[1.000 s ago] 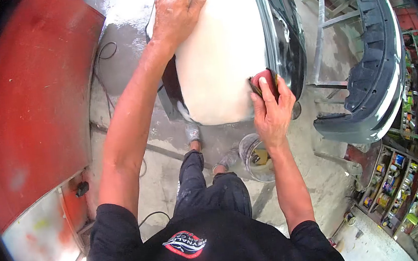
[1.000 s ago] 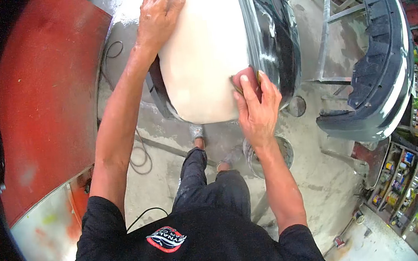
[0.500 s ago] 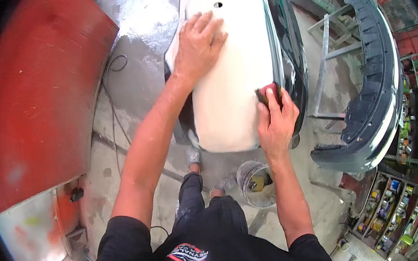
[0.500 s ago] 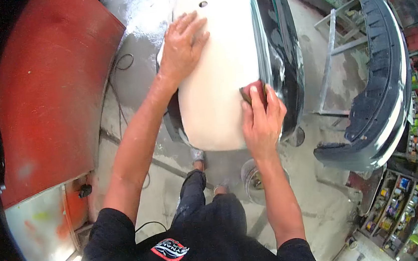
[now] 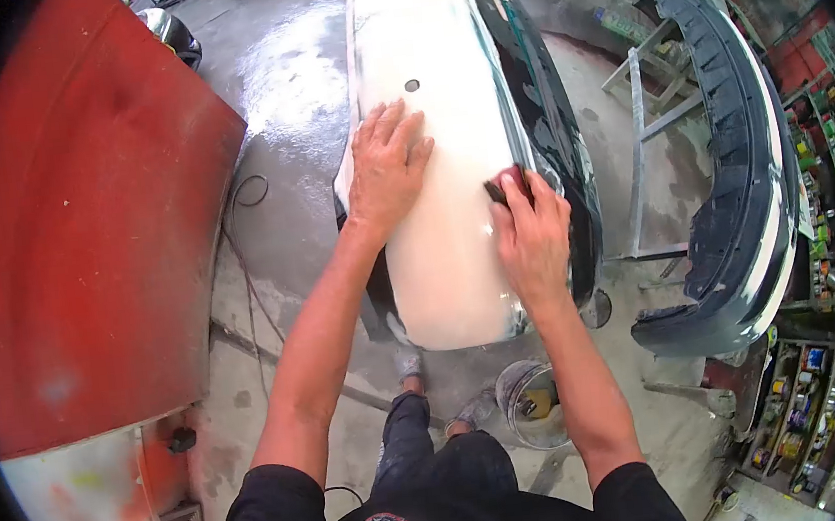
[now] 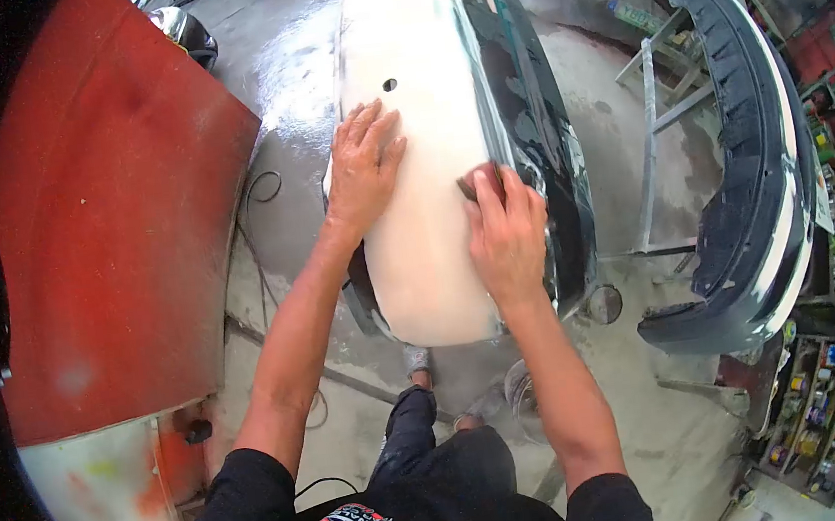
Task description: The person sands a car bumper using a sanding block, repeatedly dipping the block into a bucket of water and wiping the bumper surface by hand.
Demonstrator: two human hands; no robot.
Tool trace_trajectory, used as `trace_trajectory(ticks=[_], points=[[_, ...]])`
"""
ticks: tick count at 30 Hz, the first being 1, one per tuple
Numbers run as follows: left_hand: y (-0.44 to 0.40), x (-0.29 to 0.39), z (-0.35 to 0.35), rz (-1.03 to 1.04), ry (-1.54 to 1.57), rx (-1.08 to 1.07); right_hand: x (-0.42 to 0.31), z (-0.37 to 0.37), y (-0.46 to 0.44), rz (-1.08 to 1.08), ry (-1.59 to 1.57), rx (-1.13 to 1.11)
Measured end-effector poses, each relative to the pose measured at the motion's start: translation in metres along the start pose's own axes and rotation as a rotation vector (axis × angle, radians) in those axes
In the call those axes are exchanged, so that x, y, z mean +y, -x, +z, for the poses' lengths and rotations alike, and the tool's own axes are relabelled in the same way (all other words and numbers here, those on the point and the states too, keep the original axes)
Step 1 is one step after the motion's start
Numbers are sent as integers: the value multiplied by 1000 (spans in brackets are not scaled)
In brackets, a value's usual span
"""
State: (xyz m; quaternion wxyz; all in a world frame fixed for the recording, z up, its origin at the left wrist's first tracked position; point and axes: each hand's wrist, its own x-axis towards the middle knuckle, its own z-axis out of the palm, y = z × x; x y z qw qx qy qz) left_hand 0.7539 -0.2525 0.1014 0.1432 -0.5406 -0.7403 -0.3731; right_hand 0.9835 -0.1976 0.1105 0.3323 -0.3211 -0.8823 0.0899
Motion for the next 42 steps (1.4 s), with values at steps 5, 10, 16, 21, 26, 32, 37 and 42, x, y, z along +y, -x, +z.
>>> trace_trajectory(ticks=[5, 10, 16, 21, 26, 32, 37, 42], points=[[-2, -2, 0, 17, -6, -10, 1, -4, 2, 2, 5, 0], [-3, -1, 0, 34, 6, 1, 1, -19, 81, -7, -1, -34], [-3, -4, 1, 47, -3, 17, 5, -9, 46, -39, 28, 13], [-1, -5, 2, 49, -6, 16, 2, -1, 24, 13, 43, 14], [-2, -3, 2, 40, -20, 23, 3, -13, 85, -5, 12, 21], [-1, -7, 6, 55, -28, 39, 5, -1, 2, -38, 26, -3], [-1, -8, 9, 56, -16, 63, 2, -12, 89, -46, -24, 39], [-1, -8, 8, 79, -32, 72, 9, 2, -31, -121, -19, 35]])
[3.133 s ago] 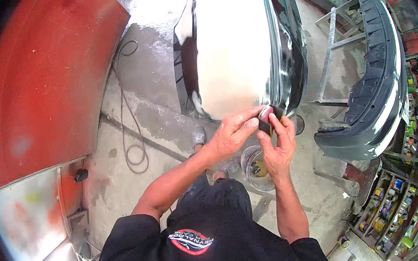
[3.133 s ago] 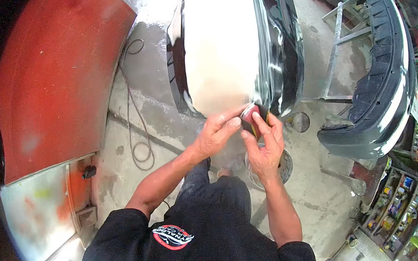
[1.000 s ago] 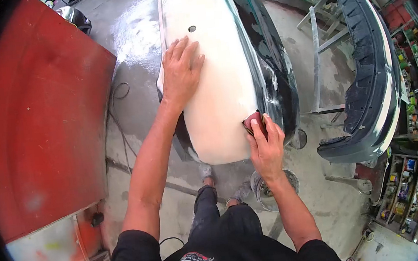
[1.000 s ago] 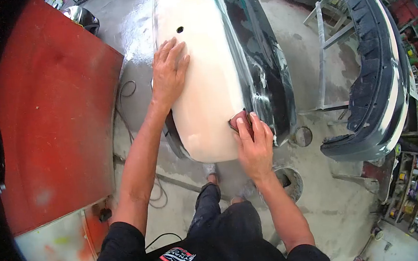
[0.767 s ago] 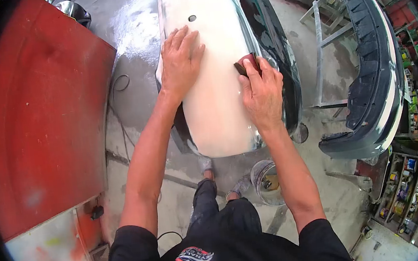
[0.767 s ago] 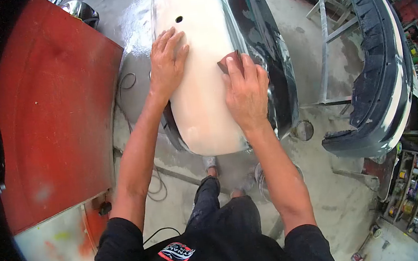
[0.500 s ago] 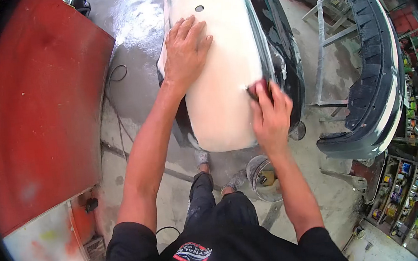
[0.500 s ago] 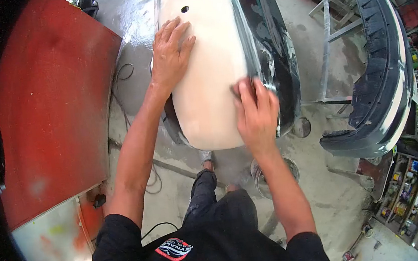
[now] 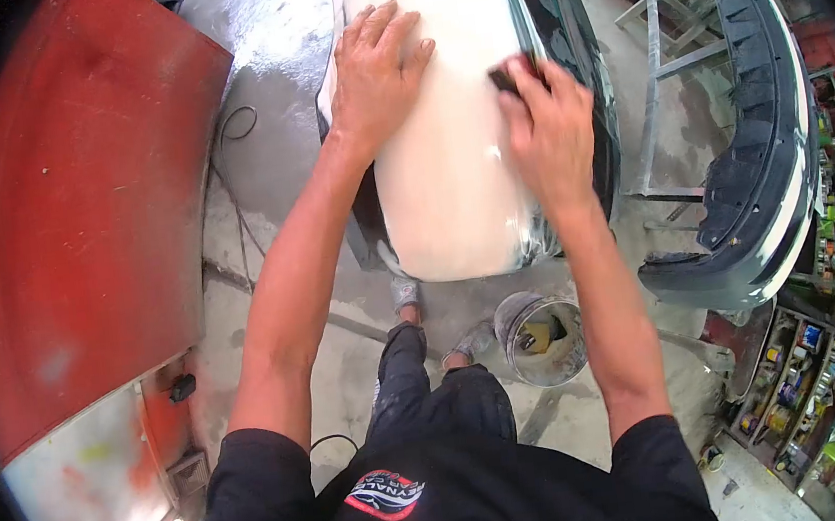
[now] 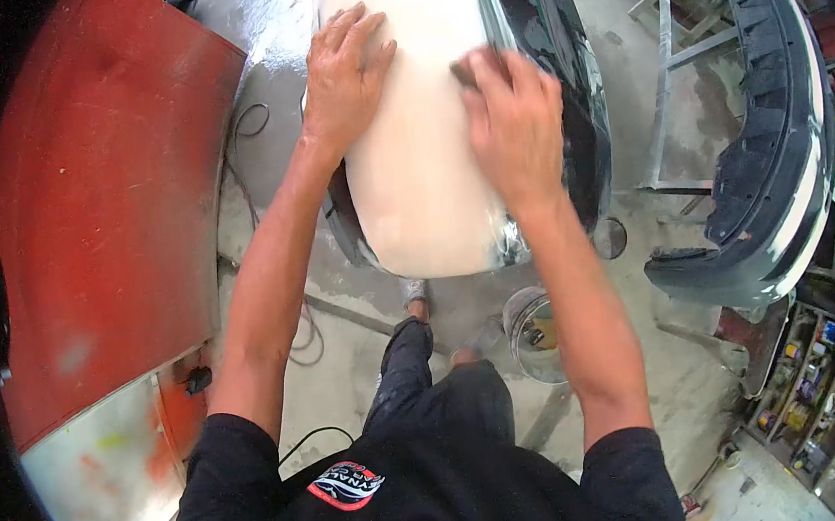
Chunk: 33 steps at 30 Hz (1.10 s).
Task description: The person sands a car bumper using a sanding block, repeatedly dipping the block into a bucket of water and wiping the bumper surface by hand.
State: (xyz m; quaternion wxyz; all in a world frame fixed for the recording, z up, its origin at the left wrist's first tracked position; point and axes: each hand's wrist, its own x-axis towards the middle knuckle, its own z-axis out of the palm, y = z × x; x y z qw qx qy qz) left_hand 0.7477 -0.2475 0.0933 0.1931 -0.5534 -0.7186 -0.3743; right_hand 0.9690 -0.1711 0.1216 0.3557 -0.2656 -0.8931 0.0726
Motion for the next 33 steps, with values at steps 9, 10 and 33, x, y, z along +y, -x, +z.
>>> trace_trajectory(ticks=[9, 10, 33], points=[[-2, 2, -5, 7, 36, -46, -5, -14, 36, 12, -27, -43], [-3, 0, -4, 15, 41, -48, -11, -20, 75, 23, -1, -42], [1, -4, 5, -4, -8, -4, 6, 12, -17, 8, 25, 10]])
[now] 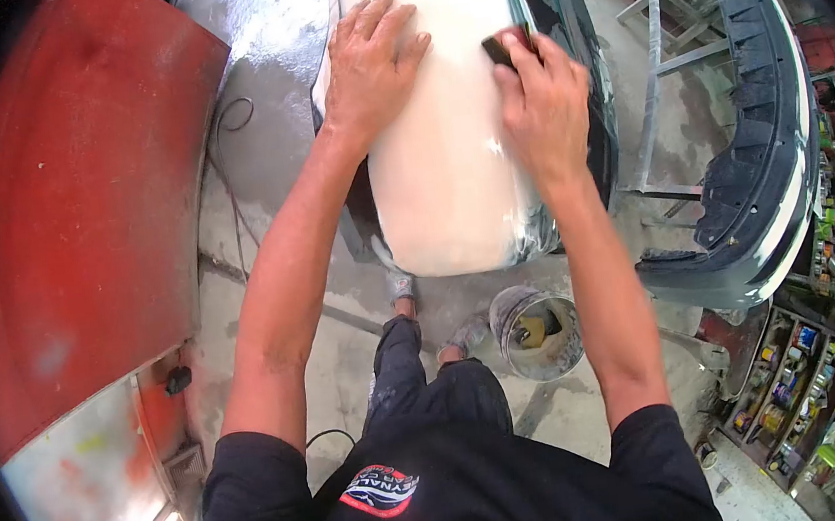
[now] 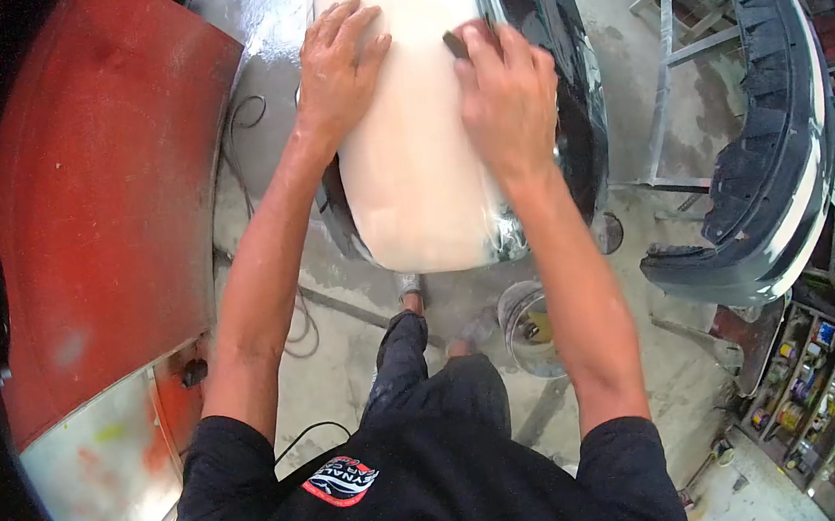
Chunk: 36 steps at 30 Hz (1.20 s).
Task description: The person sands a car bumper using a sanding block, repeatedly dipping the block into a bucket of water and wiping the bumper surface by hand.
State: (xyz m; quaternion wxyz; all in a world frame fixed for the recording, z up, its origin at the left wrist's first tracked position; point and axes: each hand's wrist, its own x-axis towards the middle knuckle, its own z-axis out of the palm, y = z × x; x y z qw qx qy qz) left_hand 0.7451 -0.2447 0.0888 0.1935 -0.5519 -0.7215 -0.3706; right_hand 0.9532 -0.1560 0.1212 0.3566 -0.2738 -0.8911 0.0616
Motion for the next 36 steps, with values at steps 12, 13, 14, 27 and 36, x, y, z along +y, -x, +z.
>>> trace_trajectory(ticks=[12, 13, 14, 27, 36], points=[[-4, 9, -11, -63, 15, -62, 4, 11, -17, 3, -36, 30], [-4, 9, -11, -61, 15, -71, 1, 7, -12, 38, -60, 7], [-3, 9, -11, -62, 18, -78, -4, -3, 8, 43, -49, 4], [-5, 12, -13, -47, 20, -89, 1, 2, -10, 50, -50, 9], [-6, 11, -12, -21, 21, -63, 3, 0, -2, -7, -51, 8]])
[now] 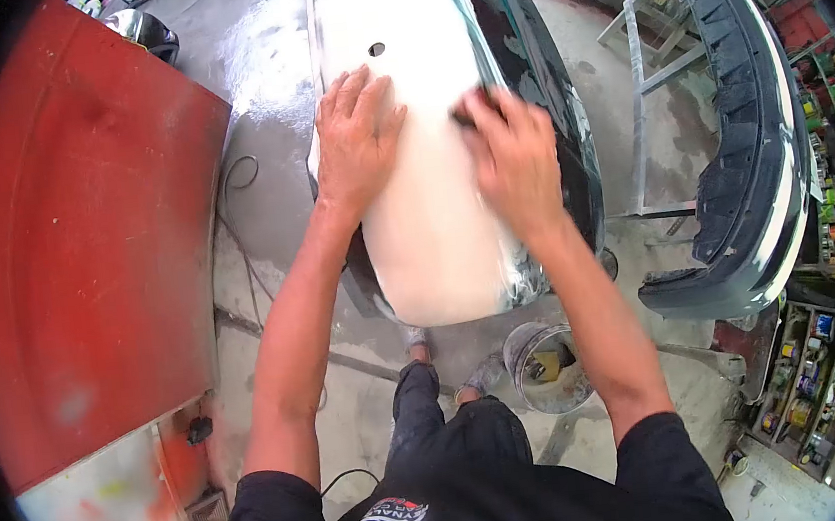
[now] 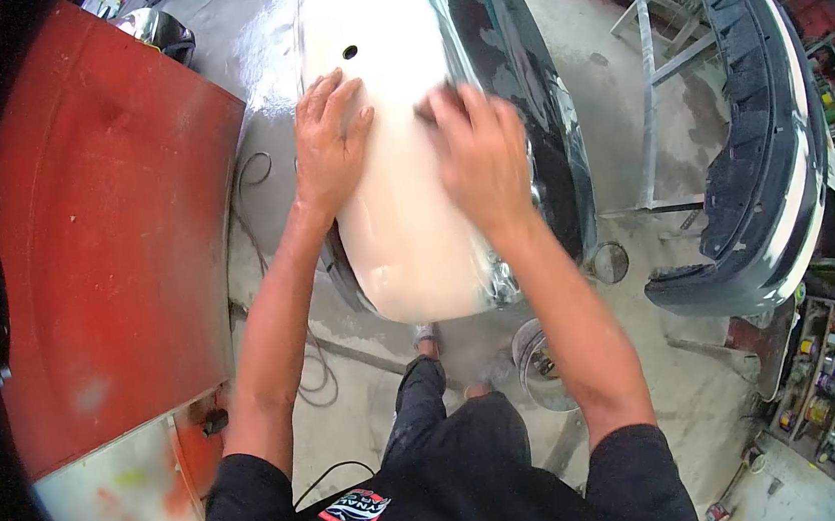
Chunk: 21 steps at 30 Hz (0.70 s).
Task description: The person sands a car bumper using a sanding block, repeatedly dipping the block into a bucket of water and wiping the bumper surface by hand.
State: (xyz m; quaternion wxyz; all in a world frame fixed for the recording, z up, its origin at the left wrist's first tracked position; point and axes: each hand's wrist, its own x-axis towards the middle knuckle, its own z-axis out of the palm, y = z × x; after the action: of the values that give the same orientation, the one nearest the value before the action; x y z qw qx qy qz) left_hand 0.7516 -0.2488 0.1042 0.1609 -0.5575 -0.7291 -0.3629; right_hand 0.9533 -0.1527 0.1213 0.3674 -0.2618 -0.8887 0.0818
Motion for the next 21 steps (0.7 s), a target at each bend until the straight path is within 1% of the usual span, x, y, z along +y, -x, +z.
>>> trace_trajectory(ticks=[1, 4, 7, 8, 10, 12, 13, 15, 18, 20, 21], points=[[-1, -2, 1, 6, 0, 3, 3, 7, -17, 19, -9, 3], [5, 0, 1, -10, 0, -26, -3, -2, 5, 64, 6, -18], [-1, -1, -1, -29, -13, -23, -23, -30, 105, 15, 47, -26], [0, 1, -2, -41, -19, -30, -31, -39, 110, 8, 29, -51], [1, 2, -4, -61, -1, -41, -20, -24, 92, -6, 35, -31], [1, 3, -3, -59, 15, -42, -10, -11, 37, -1, 31, -19], [1, 2, -3, -58, 13, -42, -5, -2, 7, 20, 14, -9], [1, 2, -3, -53, 15, -49, -3, 9, -19, 103, 8, -17], [1, 2, -4, -50, -2, -62, -18, -12, 37, 77, 30, 9], [-1, 3, -4, -49, 6, -46, -31, -31, 101, 54, 56, -29], [0, 3, -5, -51, 6, -41, -29, -31, 99, 33, 53, -27]])
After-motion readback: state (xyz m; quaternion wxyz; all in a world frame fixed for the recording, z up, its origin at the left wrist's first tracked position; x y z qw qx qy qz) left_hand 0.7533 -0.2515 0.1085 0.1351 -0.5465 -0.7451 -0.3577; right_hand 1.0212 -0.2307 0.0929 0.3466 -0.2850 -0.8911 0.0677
